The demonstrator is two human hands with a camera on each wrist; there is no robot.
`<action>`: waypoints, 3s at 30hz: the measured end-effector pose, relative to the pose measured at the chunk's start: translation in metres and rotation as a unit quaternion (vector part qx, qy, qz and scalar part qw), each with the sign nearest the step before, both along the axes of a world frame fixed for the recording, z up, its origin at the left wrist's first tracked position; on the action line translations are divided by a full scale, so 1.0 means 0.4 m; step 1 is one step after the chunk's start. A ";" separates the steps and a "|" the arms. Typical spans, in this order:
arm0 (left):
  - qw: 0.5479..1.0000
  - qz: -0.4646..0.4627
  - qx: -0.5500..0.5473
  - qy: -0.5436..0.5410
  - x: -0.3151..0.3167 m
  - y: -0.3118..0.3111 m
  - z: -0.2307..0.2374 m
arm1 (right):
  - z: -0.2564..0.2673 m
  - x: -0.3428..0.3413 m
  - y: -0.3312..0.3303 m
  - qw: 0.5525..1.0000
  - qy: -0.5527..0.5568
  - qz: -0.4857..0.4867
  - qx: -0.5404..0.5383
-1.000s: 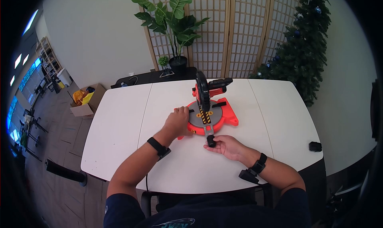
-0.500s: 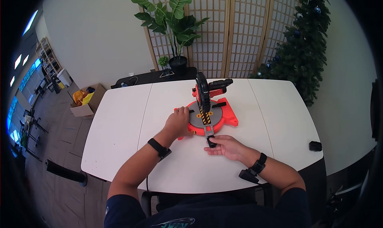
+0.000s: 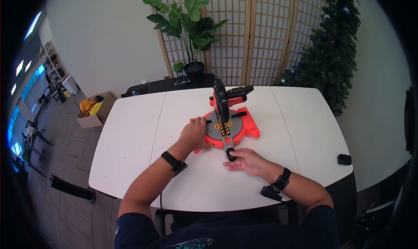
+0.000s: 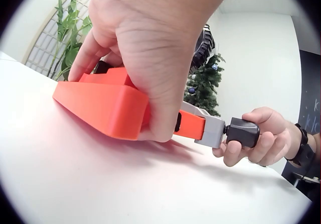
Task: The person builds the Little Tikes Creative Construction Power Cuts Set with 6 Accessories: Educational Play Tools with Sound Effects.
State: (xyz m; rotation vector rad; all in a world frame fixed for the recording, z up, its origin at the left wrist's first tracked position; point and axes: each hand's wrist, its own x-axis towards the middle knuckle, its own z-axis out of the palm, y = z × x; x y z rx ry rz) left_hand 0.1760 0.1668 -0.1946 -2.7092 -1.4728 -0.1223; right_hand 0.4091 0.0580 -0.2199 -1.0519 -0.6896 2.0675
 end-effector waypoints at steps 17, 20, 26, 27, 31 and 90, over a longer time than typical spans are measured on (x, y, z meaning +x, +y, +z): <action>1.000 0.004 -0.008 0.012 0.001 0.001 0.006 | -0.021 0.011 0.008 0.999 0.041 -0.011 0.015; 1.000 0.003 0.003 0.003 0.000 0.000 -0.001 | -0.021 0.002 0.004 0.998 0.068 -0.018 0.005; 1.000 0.001 0.001 -0.009 -0.001 -0.001 -0.001 | -0.013 -0.009 -0.002 0.999 -0.007 -0.044 0.015; 1.000 0.001 0.002 -0.009 -0.001 -0.001 -0.002 | -0.009 -0.007 0.000 0.999 -0.013 -0.035 0.011; 1.000 0.004 0.008 -0.003 0.001 -0.003 -0.003 | -0.019 -0.001 0.007 1.000 -0.018 -0.024 -0.003; 1.000 0.003 0.003 0.006 0.005 -0.005 -0.004 | -0.038 -0.002 0.004 0.997 -0.062 -0.007 0.052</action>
